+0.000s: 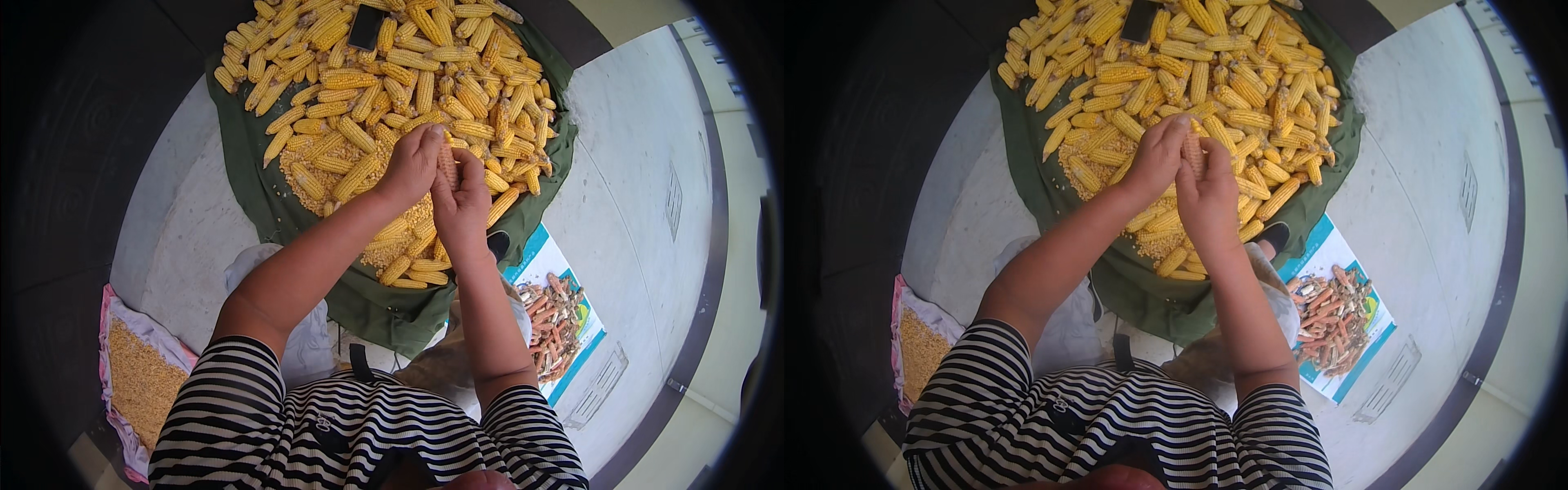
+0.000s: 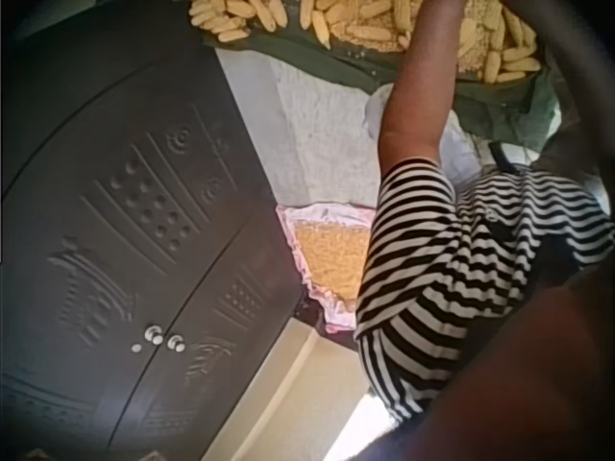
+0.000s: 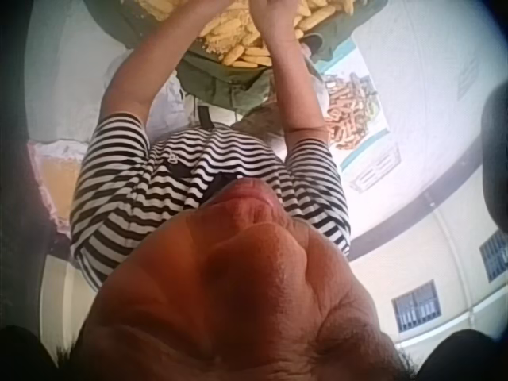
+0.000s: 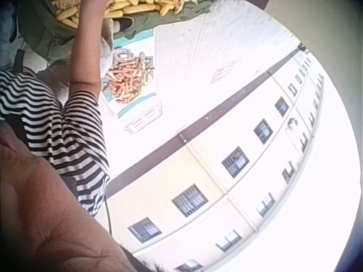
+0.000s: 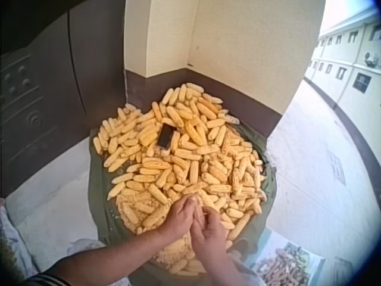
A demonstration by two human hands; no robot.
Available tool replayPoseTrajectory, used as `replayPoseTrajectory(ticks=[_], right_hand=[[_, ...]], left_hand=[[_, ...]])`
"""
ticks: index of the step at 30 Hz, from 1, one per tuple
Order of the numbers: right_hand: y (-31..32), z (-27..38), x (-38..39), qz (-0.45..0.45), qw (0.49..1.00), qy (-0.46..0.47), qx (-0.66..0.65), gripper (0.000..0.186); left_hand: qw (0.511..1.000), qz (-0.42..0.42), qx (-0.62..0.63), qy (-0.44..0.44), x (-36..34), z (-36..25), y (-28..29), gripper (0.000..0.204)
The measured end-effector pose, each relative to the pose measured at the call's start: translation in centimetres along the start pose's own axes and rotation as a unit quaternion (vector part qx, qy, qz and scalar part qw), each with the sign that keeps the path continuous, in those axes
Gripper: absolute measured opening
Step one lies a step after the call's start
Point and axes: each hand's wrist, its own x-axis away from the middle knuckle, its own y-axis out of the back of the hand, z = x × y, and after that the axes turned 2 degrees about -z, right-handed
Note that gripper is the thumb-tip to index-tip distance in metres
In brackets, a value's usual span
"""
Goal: The person sits on the floor and shucks corn cobs by hand, removing kernels from the cob and placing them into a pile on a green tarp. The person repeatedly picks up cobs, strips kernels, and discards the cobs to the side.
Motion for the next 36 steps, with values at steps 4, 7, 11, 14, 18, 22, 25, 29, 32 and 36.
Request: replayPoseTrajectory(ticks=[4, 7, 11, 14, 18, 22, 25, 29, 32, 36], right_hand=[[-0.1, 0.4, 0.0, -0.001, 1.0, -0.01, -0.022, 0.035], [-0.1, 0.4, 0.1, -0.009, 1.0, 0.008, -0.007, 0.034], [-0.4, 0.4, 0.1, -0.015, 0.999, 0.029, 0.017, 0.034], [-0.2, 0.8, 0.1, -0.004, 1.0, -0.014, -0.008, 0.034], [0.0, 0.8, 0.1, -0.01, 0.999, 0.022, 0.032, 0.035], [0.1, 1.9, 0.2, -0.005, 0.987, 0.097, 0.125, 0.036], [-0.1, 1.4, 0.2, -0.005, 0.987, 0.105, 0.125, 0.037], [-0.3, 0.2, 0.3, -0.013, 0.996, 0.065, 0.051, 0.038], [-0.3, 0.5, 0.2, -0.019, 0.995, 0.074, 0.065, 0.04], [-0.4, 1.0, 0.1, -0.021, 0.982, 0.132, 0.131, 0.041]], left_hand=[[0.997, -0.042, 0.063, 0.003, 0.2, 0.6, -0.2, 0.042], [0.993, -0.027, 0.088, 0.076, 0.2, -0.1, -0.1, 0.041], [0.997, -0.025, 0.072, 0.028, 0.3, -0.4, -0.5, 0.038], [0.993, -0.084, 0.084, -0.007, 0.7, -0.6, -1.2, 0.038], [0.998, -0.023, 0.052, 0.029, 0.6, -1.3, -0.1, 0.046], [0.995, 0.013, 0.029, 0.098, 0.2, -1.5, -0.1, 0.045], [0.999, 0.007, -0.006, 0.05, 0.1, -0.8, -0.1, 0.045], [0.999, 0.004, 0.031, 0.005, 0.2, -0.4, -0.1, 0.044], [0.995, -0.019, 0.098, 0.013, 0.4, -1.1, -0.1, 0.045], [0.98, -0.038, 0.151, 0.122, 0.5, -2.0, -0.3, 0.041]])
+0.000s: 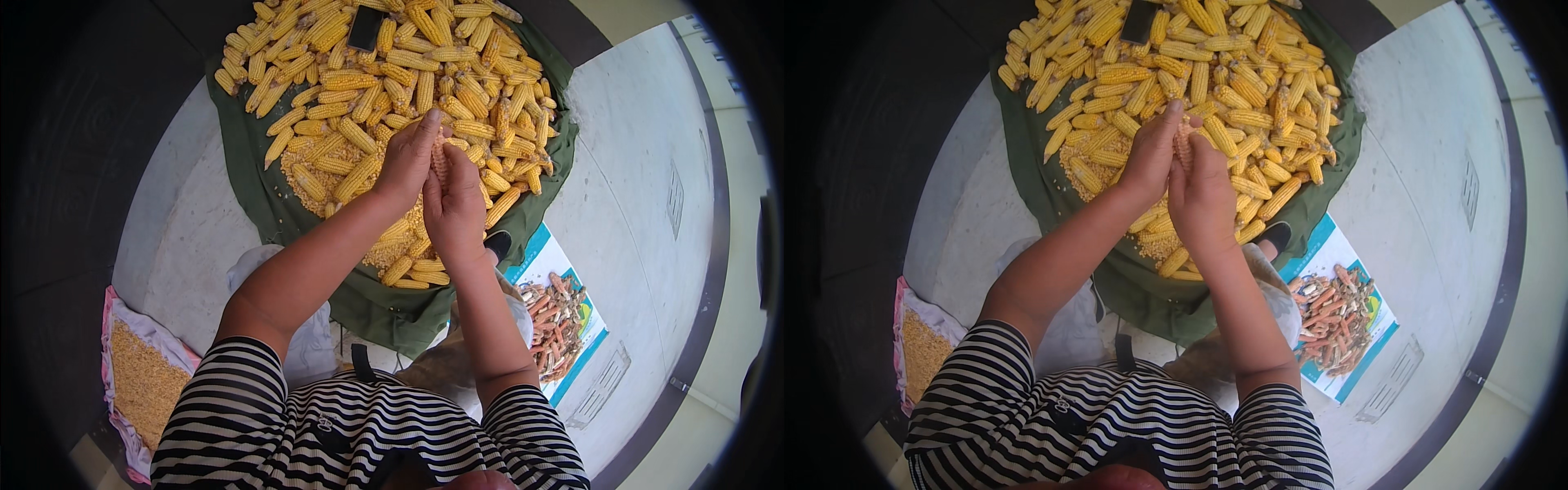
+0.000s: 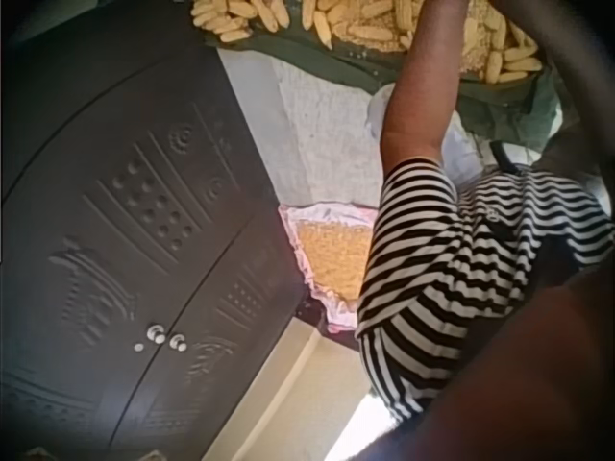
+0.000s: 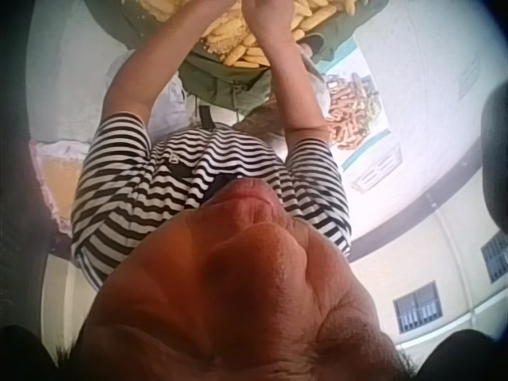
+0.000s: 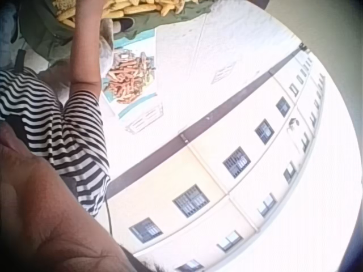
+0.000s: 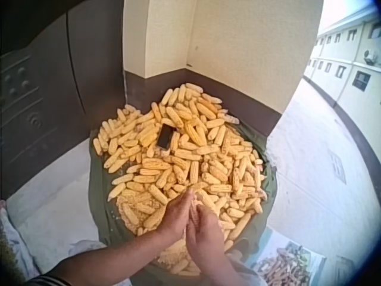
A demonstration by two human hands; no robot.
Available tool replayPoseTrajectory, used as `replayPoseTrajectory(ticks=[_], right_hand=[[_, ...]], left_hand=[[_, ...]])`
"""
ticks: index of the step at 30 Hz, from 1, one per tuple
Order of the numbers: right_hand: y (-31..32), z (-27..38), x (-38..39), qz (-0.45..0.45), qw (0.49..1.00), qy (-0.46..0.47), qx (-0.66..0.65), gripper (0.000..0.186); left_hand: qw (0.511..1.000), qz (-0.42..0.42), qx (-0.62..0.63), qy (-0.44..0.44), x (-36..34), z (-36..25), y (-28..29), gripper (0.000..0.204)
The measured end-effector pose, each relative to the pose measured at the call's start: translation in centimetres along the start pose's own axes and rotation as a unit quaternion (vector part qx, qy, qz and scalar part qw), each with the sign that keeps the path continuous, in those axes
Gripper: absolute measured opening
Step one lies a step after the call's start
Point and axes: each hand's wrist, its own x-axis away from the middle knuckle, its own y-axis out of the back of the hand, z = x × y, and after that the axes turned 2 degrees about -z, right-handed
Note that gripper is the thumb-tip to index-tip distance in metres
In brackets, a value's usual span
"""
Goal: The person sits on the floor and shucks corn cobs by hand, removing kernels from the cob and placing them into a pile on a green tarp. The person repeatedly picks up cobs, strips kernels, and discards the cobs to the side.
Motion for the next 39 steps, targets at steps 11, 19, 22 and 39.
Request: replayPoseTrajectory(ticks=[11, 19, 22, 39], right_hand=[[0.3, 0.5, 0.1, 0.001, 0.999, 0.016, 0.038, 0.042], [-0.1, -0.2, 0.9, -0.026, 0.997, -0.006, -0.076, 0.042], [-0.6, -0.7, 1.1, -0.024, 0.993, -0.032, -0.11, 0.04], [1.4, -1.3, -0.5, -0.059, 0.998, 0.007, -0.015, 0.041]], left_hand=[[0.99, 0.004, -0.06, -0.125, 0.5, 0.8, 0.1, 0.041], [0.98, 0.03, -0.096, -0.171, 1.2, 0.1, 0.0, 0.041], [0.984, 0.028, -0.095, -0.151, 1.2, 0.1, 0.1, 0.042], [0.973, 0.013, 0.174, 0.152, -0.9, -1.1, 1.3, 0.014]])
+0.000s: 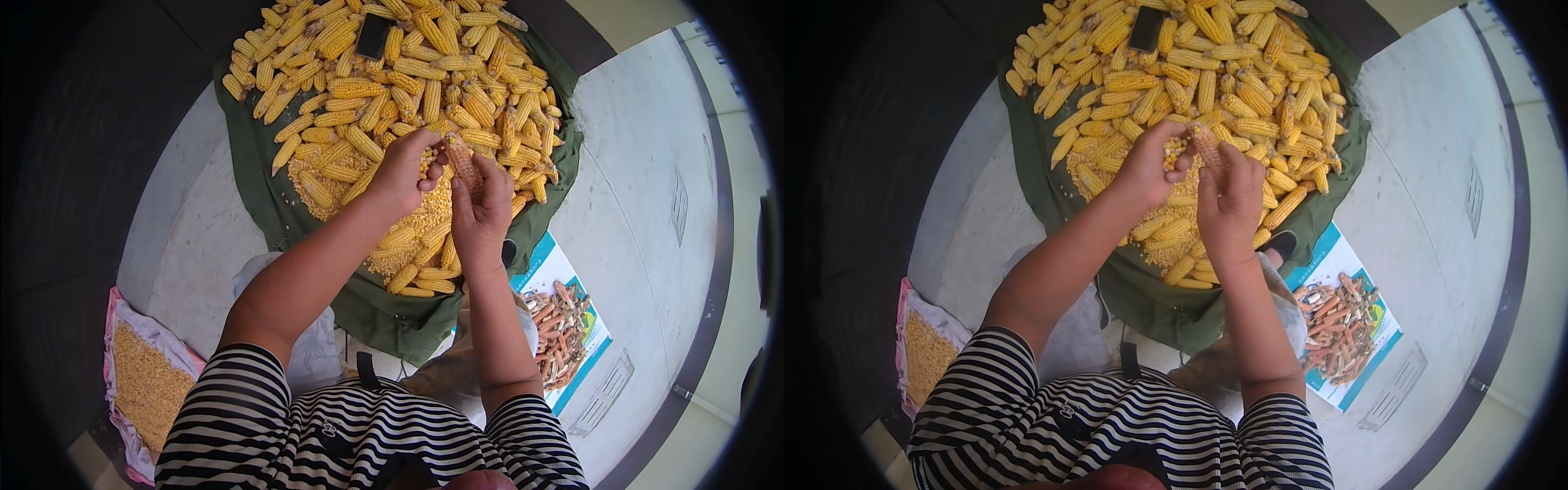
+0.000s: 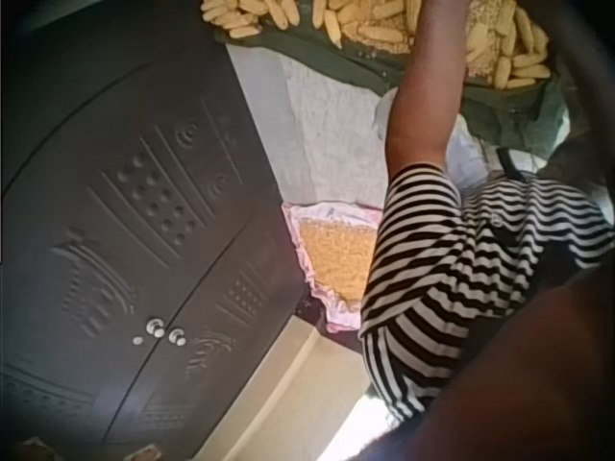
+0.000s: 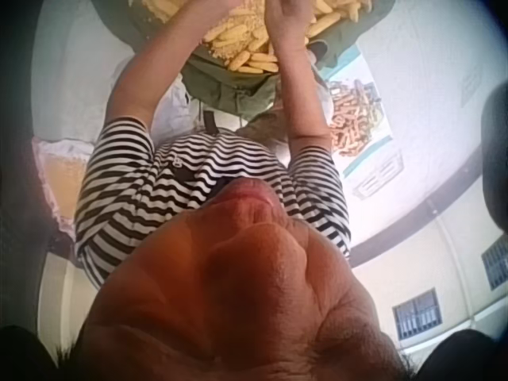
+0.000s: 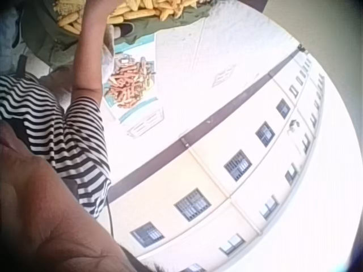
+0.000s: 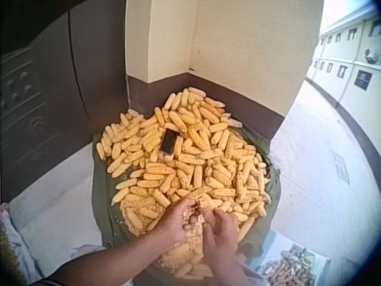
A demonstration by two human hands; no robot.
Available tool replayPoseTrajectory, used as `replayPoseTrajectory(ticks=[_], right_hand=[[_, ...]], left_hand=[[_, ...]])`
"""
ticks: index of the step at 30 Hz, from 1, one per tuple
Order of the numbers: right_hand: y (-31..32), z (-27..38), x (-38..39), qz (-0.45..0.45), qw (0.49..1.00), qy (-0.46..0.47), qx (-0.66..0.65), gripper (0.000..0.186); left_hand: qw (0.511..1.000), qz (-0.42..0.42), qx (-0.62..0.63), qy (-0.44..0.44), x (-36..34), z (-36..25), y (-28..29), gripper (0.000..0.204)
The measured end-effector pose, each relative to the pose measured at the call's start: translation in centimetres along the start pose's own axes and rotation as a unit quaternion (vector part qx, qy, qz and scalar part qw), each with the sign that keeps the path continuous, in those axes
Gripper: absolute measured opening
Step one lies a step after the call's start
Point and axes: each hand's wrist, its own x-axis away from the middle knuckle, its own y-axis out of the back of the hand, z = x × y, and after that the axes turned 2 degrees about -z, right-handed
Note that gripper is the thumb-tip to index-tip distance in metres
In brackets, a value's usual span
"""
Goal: The person sits on the floor and shucks corn cobs by hand, removing kernels from the cob and placing them into a pile on a green tarp. The person repeatedly picks up cobs, strips kernels, and discards the cobs to the side.
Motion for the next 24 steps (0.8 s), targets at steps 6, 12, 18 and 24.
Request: replayPoseTrajectory(ticks=[6, 12, 18, 24], right_hand=[[0.2, 0.5, -0.2, 0.015, 1.0, 0.004, 0.018, 0.042], [-0.4, 0.2, 0.1, 0.039, 0.999, 0.02, 0.014, 0.039], [-0.2, 0.9, 0.0, 0.075, 0.996, 0.019, 0.035, 0.037], [-0.2, 0.4, 0.2, 0.07, 0.997, -0.031, -0.008, 0.035]], left_hand=[[0.985, 0.056, -0.149, -0.062, 0.4, -0.7, 0.1, 0.014], [0.995, 0.028, -0.088, -0.034, -0.1, 0.2, 0.5, 0.009], [0.995, 0.024, -0.09, -0.03, -0.2, 0.3, 1.0, 0.007], [0.996, 0.025, -0.077, -0.029, -0.4, 0.5, 1.2, 0.009]])
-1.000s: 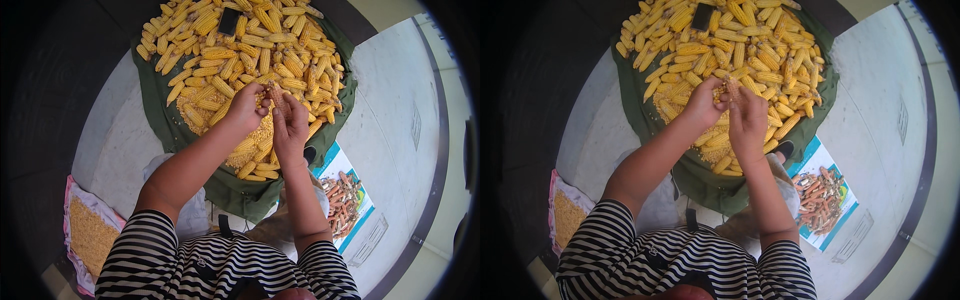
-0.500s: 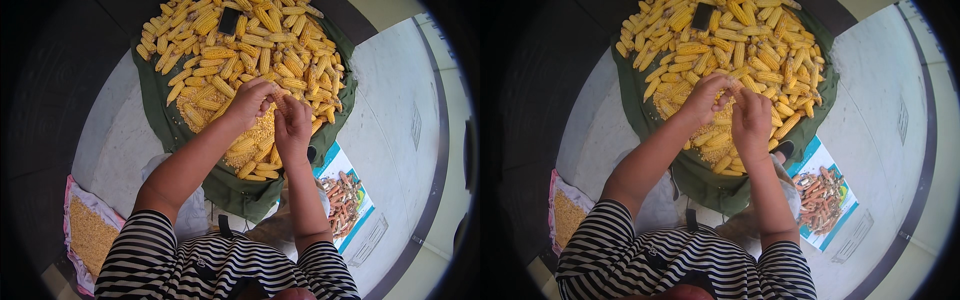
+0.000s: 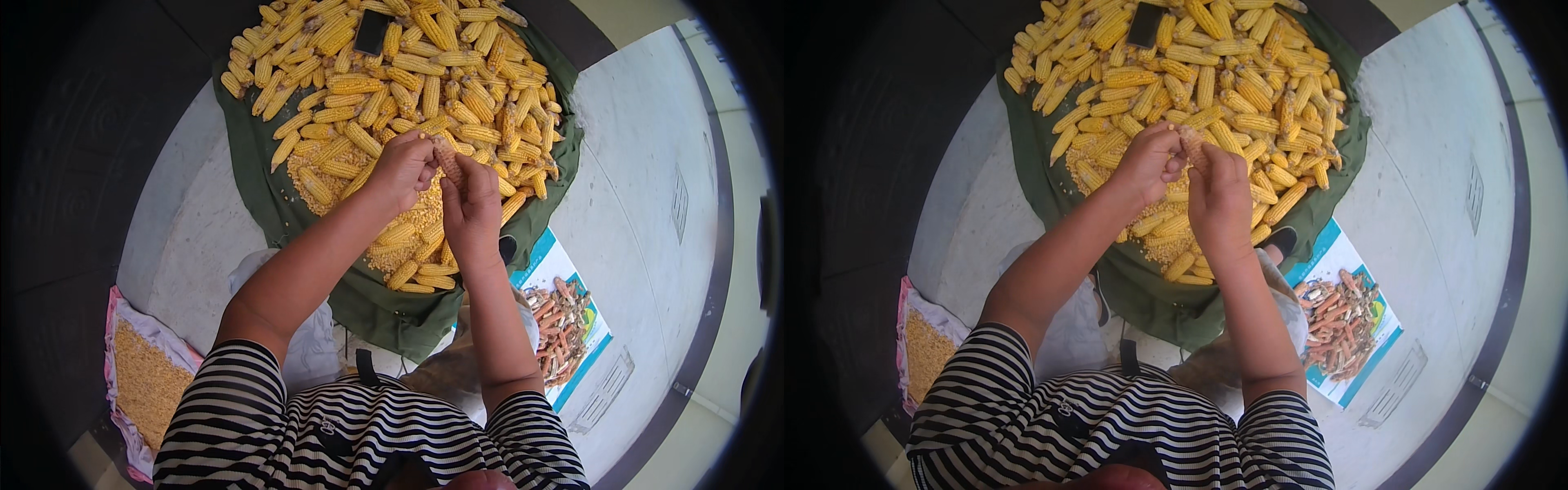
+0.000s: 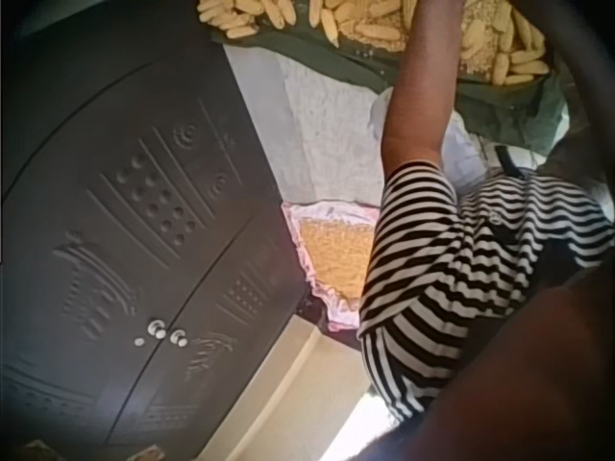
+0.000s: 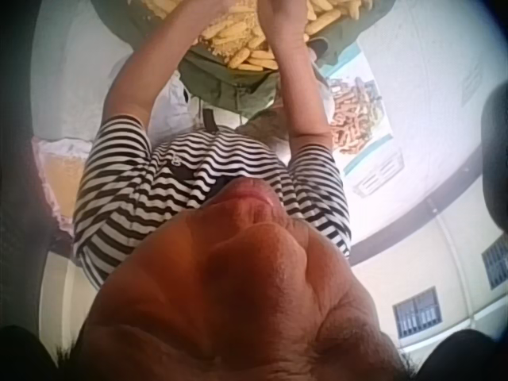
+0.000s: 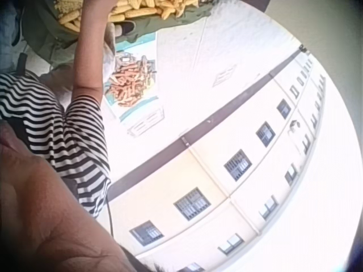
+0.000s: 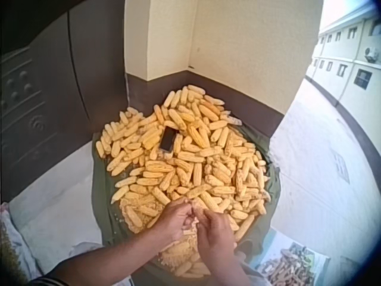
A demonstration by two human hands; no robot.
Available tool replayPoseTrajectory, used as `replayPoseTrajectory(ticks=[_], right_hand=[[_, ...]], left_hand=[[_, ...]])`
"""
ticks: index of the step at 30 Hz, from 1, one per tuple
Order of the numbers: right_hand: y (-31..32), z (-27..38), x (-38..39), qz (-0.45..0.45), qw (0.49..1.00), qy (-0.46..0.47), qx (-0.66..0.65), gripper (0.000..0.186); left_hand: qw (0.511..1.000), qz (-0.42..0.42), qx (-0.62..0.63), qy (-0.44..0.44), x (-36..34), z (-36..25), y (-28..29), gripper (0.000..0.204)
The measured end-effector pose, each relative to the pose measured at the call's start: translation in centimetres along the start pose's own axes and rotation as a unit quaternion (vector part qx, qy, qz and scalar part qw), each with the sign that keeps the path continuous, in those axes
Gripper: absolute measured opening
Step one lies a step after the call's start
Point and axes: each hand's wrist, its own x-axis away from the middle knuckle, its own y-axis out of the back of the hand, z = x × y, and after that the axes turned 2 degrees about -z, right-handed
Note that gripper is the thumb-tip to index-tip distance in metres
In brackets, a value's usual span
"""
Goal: The person sits on the floor and shucks corn cobs by hand, removing kernels from the cob and placing them into a pile on a green tarp. The person repeatedly picks up cobs, strips kernels, and discards the cobs to the side.
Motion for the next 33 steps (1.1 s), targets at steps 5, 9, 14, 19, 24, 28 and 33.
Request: replayPoseTrajectory(ticks=[5, 9, 14, 19, 24, 28, 33], right_hand=[[0.9, -0.9, -0.1, 0.034, 0.908, -0.298, -0.292, 0.034], [1.5, -2.4, -0.5, 0.018, 0.826, -0.397, -0.4, 0.034], [2.5, -3.8, -0.5, -0.022, 0.74, -0.478, -0.472, 0.026], [3.4, -4.9, 0.3, -0.052, 0.685, -0.485, -0.541, 0.029], [3.9, -4.9, 3.6, -0.061, 0.629, -0.464, -0.62, 0.031], [4.6, -3.6, 8.7, -0.057, 0.56, -0.446, -0.696, 0.032], [7.4, 0.9, 16.0, -0.07, 0.571, -0.446, -0.685, 0.033]], left_hand=[[0.999, -0.041, 0.008, 0.021, -0.3, -0.7, 0.2, 0.021], [0.996, -0.027, 0.044, -0.079, -1.6, -2.2, -0.7, 0.058], [0.981, -0.11, -0.081, -0.136, -3.5, -3.2, 2.3, 0.07], [0.979, -0.153, -0.025, -0.133, -2.7, -4.1, 3.4, 0.039], [0.98, -0.108, 0.024, -0.165, 1.7, -5.5, 1.9, 0.031], [0.963, -0.104, -0.056, -0.244, 6.5, -6.7, 2.2, 0.023], [0.957, -0.07, -0.098, -0.265, 14.2, -5.2, 3.0, 0.016]])
